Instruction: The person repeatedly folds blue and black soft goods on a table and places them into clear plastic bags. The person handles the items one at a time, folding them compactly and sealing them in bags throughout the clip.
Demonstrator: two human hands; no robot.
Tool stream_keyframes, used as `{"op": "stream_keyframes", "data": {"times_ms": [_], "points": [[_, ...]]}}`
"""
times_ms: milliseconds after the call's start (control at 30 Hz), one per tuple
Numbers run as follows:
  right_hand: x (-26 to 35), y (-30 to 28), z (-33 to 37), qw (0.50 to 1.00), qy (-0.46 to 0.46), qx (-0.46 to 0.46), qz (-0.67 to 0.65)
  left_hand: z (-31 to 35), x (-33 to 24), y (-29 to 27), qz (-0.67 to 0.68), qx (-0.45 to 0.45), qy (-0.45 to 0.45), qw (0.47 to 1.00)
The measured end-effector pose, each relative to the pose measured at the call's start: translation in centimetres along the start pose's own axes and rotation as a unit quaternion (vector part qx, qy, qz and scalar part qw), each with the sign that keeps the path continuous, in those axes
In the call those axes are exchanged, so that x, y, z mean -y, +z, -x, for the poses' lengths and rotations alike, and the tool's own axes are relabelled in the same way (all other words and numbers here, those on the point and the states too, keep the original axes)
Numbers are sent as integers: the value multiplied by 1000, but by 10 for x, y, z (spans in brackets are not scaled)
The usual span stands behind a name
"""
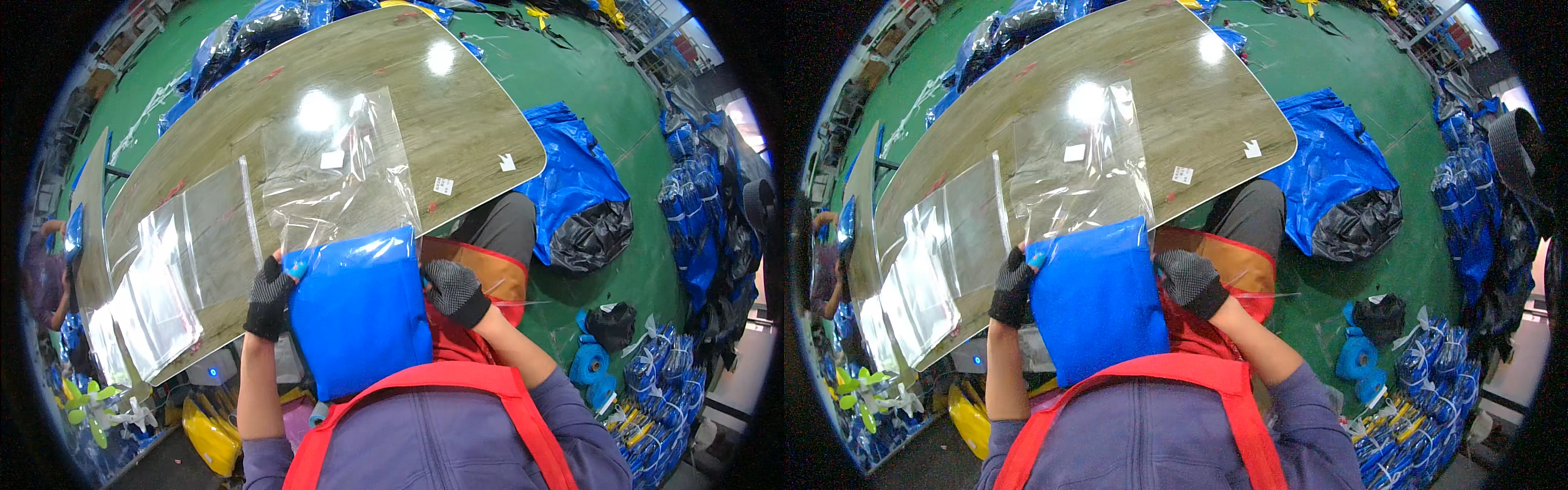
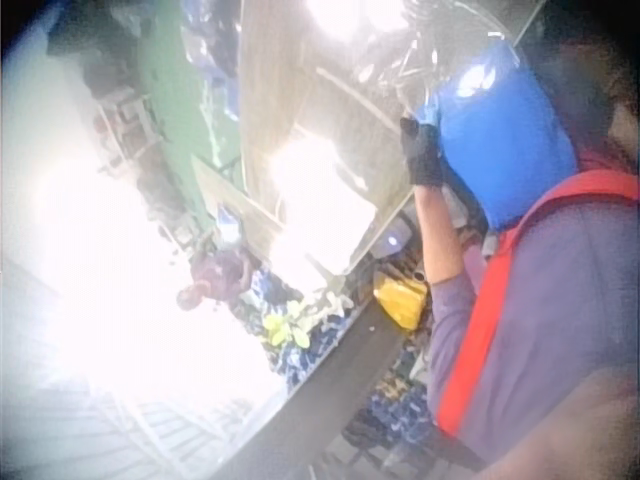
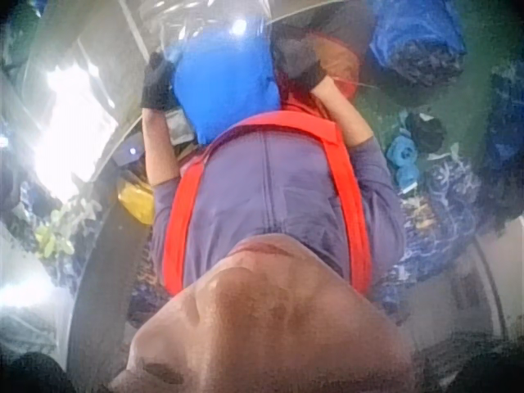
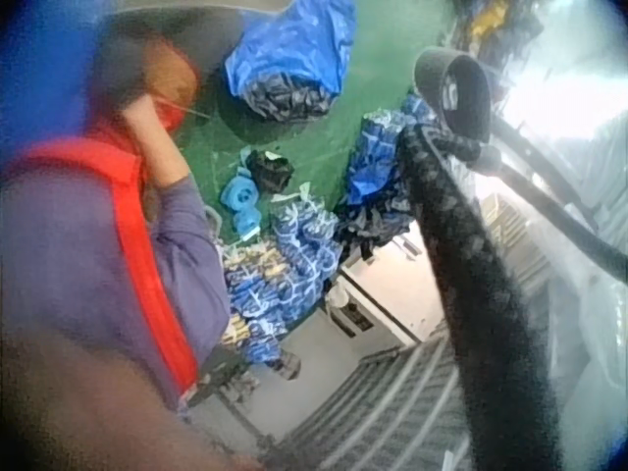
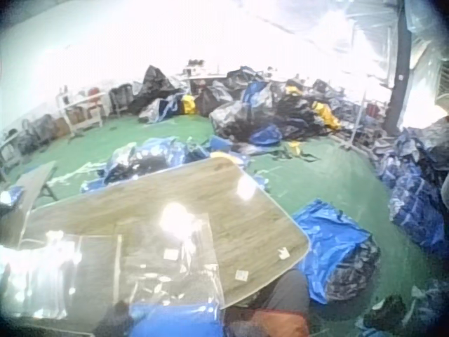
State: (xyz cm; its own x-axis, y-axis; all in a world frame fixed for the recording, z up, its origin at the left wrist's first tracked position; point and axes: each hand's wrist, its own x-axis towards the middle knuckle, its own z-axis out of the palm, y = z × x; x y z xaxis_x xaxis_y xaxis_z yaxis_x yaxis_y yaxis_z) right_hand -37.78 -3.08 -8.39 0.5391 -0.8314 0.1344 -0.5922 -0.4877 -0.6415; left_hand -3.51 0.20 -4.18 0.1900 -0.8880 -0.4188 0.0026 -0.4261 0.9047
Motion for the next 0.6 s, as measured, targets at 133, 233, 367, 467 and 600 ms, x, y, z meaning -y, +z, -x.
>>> {"op": "stream_keyframes", "data": {"times_ms": [133,233,367,467,600], "points": [[-13,-45,-6,927,101,317,-173,19,-3,12,42,18,-18,999],[0,-53,-29,873,236,92,-417,28,9,30,65,-1,11,998],[50,-13,-25,886,207,22,-415,54,33,48,-218,-97,-41,970],[58,-4,8,792,288,32,-538,83,54,49,89,18,-80,993],[7,-29,21,839,296,90,-447,75,70,40,-83,152,26,985]]}}
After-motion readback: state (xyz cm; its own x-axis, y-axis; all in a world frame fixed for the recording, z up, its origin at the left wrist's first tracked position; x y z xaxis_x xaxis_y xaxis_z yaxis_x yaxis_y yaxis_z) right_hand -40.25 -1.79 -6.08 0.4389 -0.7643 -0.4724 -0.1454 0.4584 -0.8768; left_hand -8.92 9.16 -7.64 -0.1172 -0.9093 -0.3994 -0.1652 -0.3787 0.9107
